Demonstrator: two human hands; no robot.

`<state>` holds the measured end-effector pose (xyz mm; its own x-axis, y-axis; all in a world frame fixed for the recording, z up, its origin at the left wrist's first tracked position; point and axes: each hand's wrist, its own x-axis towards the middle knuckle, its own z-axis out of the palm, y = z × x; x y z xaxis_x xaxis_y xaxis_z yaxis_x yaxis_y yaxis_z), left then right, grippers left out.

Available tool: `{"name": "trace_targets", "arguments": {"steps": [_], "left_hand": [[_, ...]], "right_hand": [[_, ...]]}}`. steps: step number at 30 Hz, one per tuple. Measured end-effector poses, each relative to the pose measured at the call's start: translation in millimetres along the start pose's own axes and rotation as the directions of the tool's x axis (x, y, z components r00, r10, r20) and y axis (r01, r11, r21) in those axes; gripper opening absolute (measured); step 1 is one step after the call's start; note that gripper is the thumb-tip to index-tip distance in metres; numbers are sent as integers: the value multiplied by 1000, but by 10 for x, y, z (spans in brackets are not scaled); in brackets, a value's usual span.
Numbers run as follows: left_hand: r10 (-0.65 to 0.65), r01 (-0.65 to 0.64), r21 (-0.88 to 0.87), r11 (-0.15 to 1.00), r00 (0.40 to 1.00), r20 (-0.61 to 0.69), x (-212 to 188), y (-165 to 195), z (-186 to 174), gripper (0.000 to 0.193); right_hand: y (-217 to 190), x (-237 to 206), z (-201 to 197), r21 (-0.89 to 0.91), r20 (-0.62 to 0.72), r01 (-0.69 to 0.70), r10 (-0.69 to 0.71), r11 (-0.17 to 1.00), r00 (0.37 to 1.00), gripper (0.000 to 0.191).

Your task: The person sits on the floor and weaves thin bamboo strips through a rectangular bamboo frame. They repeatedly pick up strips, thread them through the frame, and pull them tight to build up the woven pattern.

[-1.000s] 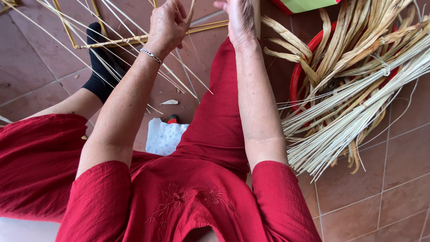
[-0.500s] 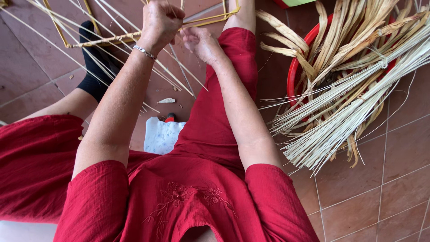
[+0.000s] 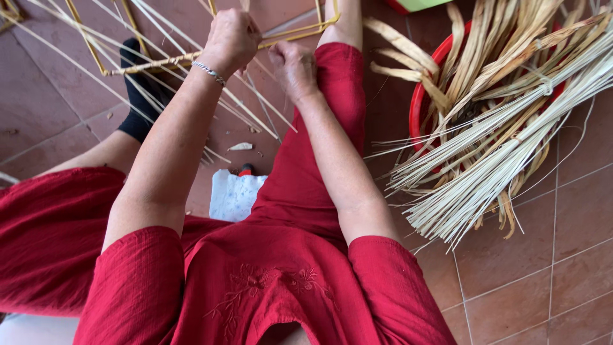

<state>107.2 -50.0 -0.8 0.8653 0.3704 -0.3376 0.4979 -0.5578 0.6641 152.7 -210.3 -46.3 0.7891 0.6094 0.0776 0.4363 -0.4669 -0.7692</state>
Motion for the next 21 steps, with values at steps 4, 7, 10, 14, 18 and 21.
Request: {"name": "trace_targets", "arguments": {"steps": [4, 7, 10, 14, 18, 21], "left_hand": [[-131, 161, -262, 952, 983, 126, -22, 28, -68, 13], [-179, 229, -417, 880, 972, 155, -62, 40, -77, 23], [-126, 188, -416, 890, 977, 171, -86, 24, -70, 38], [-137, 153, -197, 968, 986, 95, -107, -57, 10, 42], [205, -179, 178, 968, 968, -145, -157, -165, 147, 43], [205, -192, 80, 978, 960, -192, -198, -210, 217, 43]], "right_hand": [[-102, -45, -11, 45, -88, 25, -21, 999, 996, 13], [-201, -94, -44, 227, 243, -291, 235, 930, 941, 22], [-246, -114, -32, 233, 359, -457, 360, 859, 861, 20], [-155, -84, 41, 153, 96, -202, 188, 968, 977, 14], [-22, -27, 0, 174, -49, -56, 65, 983, 997, 13], [34, 4, -145, 551, 243, -355, 261, 755, 934, 18]]}}
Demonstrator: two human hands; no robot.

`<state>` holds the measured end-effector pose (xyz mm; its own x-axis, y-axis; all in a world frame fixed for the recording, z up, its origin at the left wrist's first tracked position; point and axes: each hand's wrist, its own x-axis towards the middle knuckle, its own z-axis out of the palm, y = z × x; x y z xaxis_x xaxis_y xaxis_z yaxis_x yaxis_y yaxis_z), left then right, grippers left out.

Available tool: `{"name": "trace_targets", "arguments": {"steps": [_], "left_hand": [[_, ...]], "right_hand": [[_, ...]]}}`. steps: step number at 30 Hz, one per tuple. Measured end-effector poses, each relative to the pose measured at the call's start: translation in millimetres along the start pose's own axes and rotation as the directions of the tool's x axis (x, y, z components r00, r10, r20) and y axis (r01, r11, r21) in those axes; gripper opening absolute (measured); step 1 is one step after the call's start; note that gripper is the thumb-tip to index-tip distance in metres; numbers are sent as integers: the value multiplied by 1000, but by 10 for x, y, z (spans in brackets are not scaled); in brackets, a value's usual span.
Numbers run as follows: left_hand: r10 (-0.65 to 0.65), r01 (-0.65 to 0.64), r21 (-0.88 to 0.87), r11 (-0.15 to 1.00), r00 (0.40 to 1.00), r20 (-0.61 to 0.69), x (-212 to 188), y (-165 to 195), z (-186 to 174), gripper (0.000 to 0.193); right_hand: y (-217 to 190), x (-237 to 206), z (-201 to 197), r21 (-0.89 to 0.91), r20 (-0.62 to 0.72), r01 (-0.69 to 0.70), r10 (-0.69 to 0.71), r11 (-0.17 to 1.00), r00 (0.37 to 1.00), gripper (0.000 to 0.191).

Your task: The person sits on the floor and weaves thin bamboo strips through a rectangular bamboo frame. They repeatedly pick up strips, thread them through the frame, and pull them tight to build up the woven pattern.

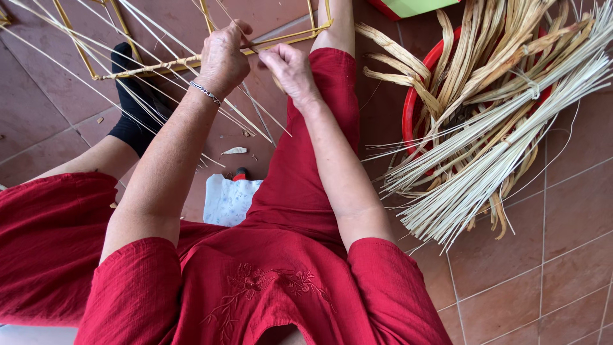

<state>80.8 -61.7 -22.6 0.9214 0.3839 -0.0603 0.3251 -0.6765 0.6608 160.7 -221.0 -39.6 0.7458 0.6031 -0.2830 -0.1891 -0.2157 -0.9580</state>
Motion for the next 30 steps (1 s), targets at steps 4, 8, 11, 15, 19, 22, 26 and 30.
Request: {"name": "trace_targets", "arguments": {"steps": [4, 8, 11, 15, 19, 22, 26, 30], "left_hand": [[-108, 152, -422, 894, 986, 126, -38, 65, -142, 53], [-158, 232, -437, 869, 967, 199, -66, 168, -191, 53], [-231, 272, -299, 915, 959, 164, -87, 153, -64, 37], [3, -15, -126, 992, 996, -90, -94, 27, 118, 30], [-16, -1, -159, 987, 995, -101, -131, -12, 178, 22], [-158, 163, -311, 936, 987, 42, -91, 9, 152, 17], [-304, 412, -449, 793, 906, 294, 56, 43, 122, 15], [-298, 417, -405, 814, 898, 325, 109, 67, 105, 15]], "right_hand": [[-280, -122, -286, -4, 190, -264, 260, 965, 947, 11], [-464, -90, -423, -595, 31, 332, -392, 732, 919, 8], [-500, 232, -429, -816, 130, 417, -575, 400, 807, 22], [-516, 752, -283, -903, 223, 400, -626, 156, 747, 32], [-510, 827, -71, -943, 330, 264, -655, -202, 680, 20], [-485, 599, -102, -911, 300, 393, -849, -121, 434, 23], [-390, 76, -217, -758, 62, 287, -373, 586, 926, 13], [-320, -236, -227, -792, 204, 487, -592, 369, 780, 46]]}}
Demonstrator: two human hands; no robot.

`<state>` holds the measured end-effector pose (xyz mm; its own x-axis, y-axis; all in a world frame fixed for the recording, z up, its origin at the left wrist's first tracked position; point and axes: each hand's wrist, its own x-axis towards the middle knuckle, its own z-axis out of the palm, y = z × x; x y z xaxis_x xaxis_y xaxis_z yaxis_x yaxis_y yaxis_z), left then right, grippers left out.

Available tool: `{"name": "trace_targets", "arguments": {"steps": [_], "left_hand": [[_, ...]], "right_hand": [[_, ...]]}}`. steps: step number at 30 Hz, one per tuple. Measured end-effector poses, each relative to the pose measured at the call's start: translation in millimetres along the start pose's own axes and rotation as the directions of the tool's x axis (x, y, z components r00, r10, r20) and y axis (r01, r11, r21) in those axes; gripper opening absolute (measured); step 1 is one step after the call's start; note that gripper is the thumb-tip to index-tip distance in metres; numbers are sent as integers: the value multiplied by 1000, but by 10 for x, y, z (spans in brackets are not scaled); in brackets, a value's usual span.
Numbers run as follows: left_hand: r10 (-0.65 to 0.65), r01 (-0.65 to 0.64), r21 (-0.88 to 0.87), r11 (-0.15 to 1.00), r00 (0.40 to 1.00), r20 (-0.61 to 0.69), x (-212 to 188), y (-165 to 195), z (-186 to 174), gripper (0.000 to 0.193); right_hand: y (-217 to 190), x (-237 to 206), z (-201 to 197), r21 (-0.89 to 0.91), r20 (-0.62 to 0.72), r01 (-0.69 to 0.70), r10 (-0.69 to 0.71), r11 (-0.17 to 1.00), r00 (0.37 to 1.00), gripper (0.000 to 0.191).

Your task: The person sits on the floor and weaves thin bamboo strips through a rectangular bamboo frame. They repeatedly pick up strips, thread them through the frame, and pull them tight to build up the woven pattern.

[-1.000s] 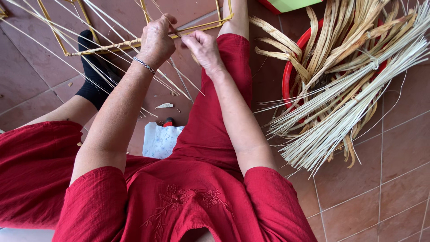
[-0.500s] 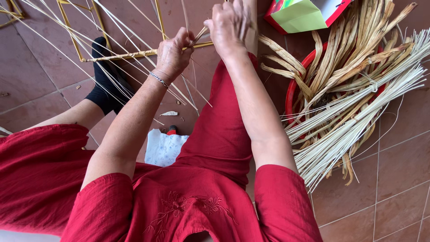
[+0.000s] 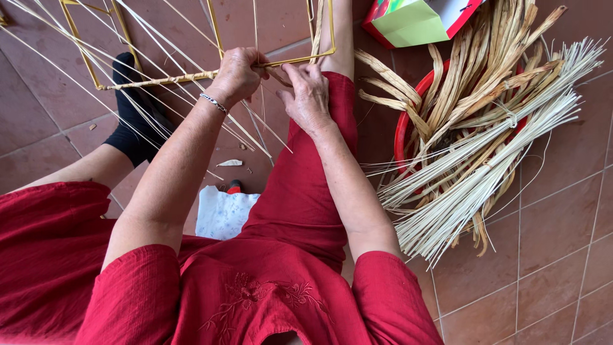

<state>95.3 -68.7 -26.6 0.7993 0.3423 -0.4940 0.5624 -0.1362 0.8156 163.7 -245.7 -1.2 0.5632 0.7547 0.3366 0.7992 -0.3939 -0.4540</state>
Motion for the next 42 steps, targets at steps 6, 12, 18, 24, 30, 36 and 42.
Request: {"name": "trace_targets", "arguments": {"steps": [6, 12, 18, 24, 30, 36, 42], "left_hand": [[169, -176, -40, 984, 976, -138, -101, -43, 29, 41], [347, -333, 102, 937, 916, -201, -128, -84, 76, 34], [141, -136, 60, 989, 984, -108, -180, 46, 24, 20], [-41, 37, 111, 993, 999, 31, -39, 165, -31, 22], [-16, 10, 77, 997, 997, 78, 41, 143, -109, 19], [265, -290, -36, 956, 913, -311, -481, 59, -61, 36], [636, -508, 454, 732, 748, -190, -448, -123, -92, 25]], "right_hand": [[170, 72, -111, 79, 262, -437, 405, 896, 876, 16], [422, 624, 36, -183, -32, -84, 80, 979, 996, 36], [324, 865, 133, -429, -113, 48, -107, 902, 988, 42], [127, 229, 93, -23, 170, -367, 366, 930, 915, 14], [28, -67, 343, 3, 166, -232, 228, 973, 959, 17], [61, 29, 503, -221, 366, -183, 256, 958, 895, 20], [-82, 103, 494, -218, 442, -333, 397, 917, 805, 31]]}}
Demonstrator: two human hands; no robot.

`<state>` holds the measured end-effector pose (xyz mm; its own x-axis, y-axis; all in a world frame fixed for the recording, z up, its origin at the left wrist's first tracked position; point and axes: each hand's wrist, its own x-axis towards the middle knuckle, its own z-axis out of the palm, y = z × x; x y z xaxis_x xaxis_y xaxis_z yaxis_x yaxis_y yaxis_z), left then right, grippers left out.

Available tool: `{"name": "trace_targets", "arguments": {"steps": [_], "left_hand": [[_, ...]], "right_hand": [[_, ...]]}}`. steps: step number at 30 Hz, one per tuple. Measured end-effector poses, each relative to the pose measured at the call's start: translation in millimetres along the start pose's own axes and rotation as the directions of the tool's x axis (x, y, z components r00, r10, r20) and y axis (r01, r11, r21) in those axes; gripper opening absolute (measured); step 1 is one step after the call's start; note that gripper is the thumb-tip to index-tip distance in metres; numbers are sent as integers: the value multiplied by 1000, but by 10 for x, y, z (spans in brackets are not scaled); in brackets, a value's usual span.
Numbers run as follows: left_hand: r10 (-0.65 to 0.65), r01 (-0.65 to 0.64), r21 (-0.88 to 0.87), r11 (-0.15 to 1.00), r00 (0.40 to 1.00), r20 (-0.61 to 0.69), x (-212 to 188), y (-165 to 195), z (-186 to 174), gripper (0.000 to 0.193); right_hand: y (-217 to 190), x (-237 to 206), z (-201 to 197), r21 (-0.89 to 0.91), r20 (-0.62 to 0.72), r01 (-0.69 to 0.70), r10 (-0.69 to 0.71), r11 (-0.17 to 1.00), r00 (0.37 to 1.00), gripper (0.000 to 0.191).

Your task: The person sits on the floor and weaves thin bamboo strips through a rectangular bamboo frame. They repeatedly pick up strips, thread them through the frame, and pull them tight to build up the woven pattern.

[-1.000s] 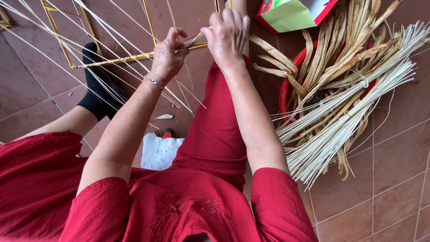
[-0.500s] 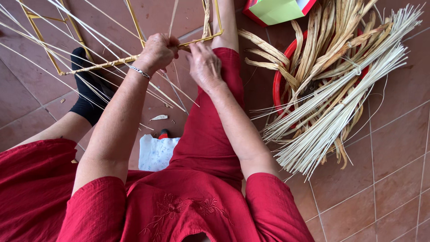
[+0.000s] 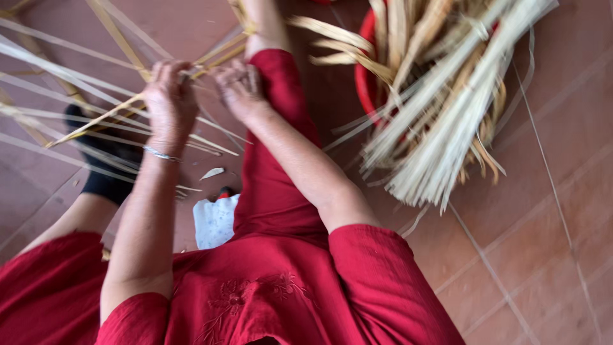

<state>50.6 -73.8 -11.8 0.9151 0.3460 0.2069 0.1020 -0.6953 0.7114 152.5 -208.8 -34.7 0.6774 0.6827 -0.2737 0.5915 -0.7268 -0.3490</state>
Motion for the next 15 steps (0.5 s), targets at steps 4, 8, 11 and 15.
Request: {"name": "trace_targets", "arguments": {"steps": [4, 8, 11, 15], "left_hand": [[172, -191, 154, 969, 977, 126, 208, -306, 142, 28], [114, -132, 104, 986, 980, 163, 318, -428, 160, 28], [2, -26, 121, 992, 982, 191, 306, -408, 111, 20], [1, -21, 101, 995, 980, 200, 290, -333, 74, 16]], "right_hand": [[-83, -480, -232, -29, -228, 26, -32, 999, 973, 15], [144, -1162, -537, 313, -719, 186, 105, 931, 687, 17], [630, -1659, -596, 541, -687, 81, 385, 837, 616, 4], [1430, -2303, -404, 444, -582, -390, 591, 806, 558, 33]]}}
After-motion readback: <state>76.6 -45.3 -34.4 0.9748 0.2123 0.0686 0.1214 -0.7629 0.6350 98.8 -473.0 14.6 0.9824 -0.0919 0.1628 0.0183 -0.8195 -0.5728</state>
